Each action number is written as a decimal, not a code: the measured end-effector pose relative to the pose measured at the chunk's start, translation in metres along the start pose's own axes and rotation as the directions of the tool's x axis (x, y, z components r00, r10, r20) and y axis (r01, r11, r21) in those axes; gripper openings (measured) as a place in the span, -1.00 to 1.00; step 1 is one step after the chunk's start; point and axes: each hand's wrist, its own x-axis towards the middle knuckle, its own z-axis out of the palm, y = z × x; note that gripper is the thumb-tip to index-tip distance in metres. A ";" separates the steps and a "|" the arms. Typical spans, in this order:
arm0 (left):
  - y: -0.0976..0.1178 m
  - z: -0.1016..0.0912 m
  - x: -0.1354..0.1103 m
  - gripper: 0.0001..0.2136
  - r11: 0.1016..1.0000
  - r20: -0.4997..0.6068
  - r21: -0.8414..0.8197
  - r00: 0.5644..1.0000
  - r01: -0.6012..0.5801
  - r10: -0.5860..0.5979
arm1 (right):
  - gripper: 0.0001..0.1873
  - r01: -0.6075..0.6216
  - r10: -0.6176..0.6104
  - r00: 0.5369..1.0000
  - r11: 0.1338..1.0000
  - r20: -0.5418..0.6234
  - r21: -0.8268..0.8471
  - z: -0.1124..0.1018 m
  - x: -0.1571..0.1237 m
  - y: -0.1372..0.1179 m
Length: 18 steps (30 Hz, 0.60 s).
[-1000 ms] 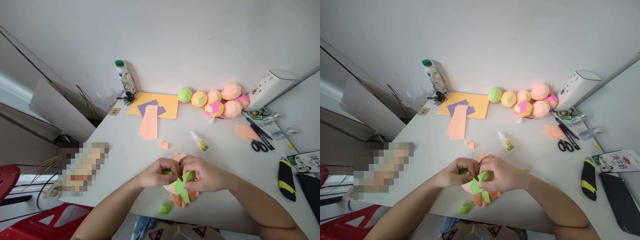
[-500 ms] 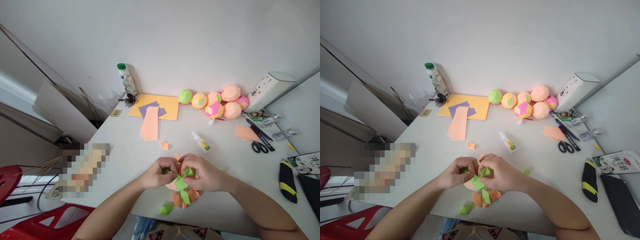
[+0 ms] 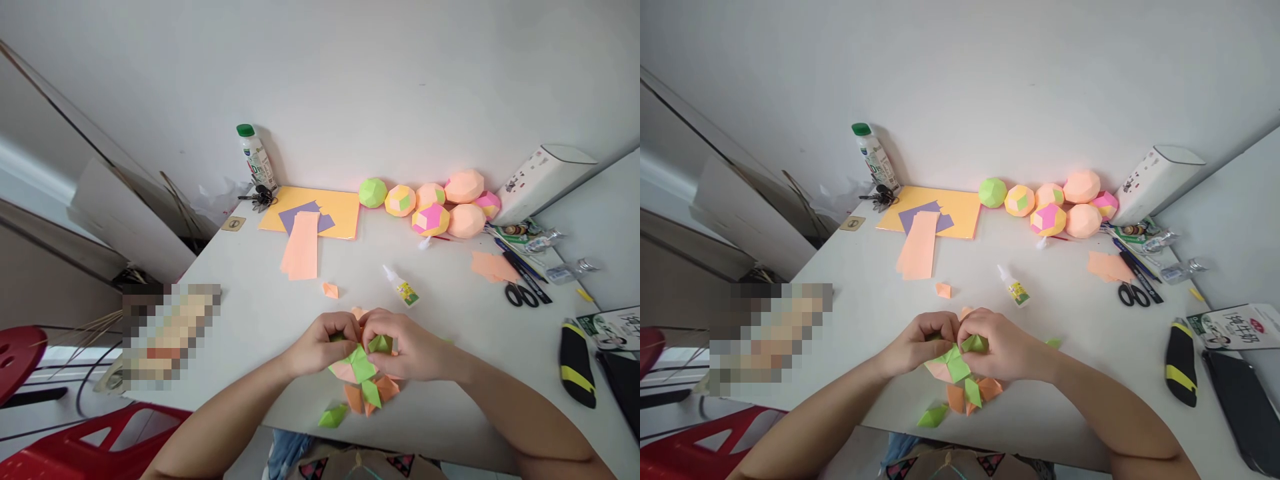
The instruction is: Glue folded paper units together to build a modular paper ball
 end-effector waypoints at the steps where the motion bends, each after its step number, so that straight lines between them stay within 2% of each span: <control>1: 0.000 0.000 0.000 -0.91 1.000 -0.005 -0.005 1.000 -0.006 0.006 | -0.83 -0.010 0.010 1.000 1.000 0.001 0.001 0.000 0.000 0.000; 10: -0.001 0.002 -0.001 -0.90 0.997 -0.024 0.045 0.997 -0.070 0.071 | -0.85 -0.020 0.020 1.000 1.000 0.018 -0.013 0.000 0.001 0.000; 18: -0.004 0.000 -0.001 -0.91 0.992 0.030 0.047 0.993 -0.116 0.114 | -0.83 0.007 -0.007 1.000 1.000 0.019 0.011 -0.002 0.001 -0.003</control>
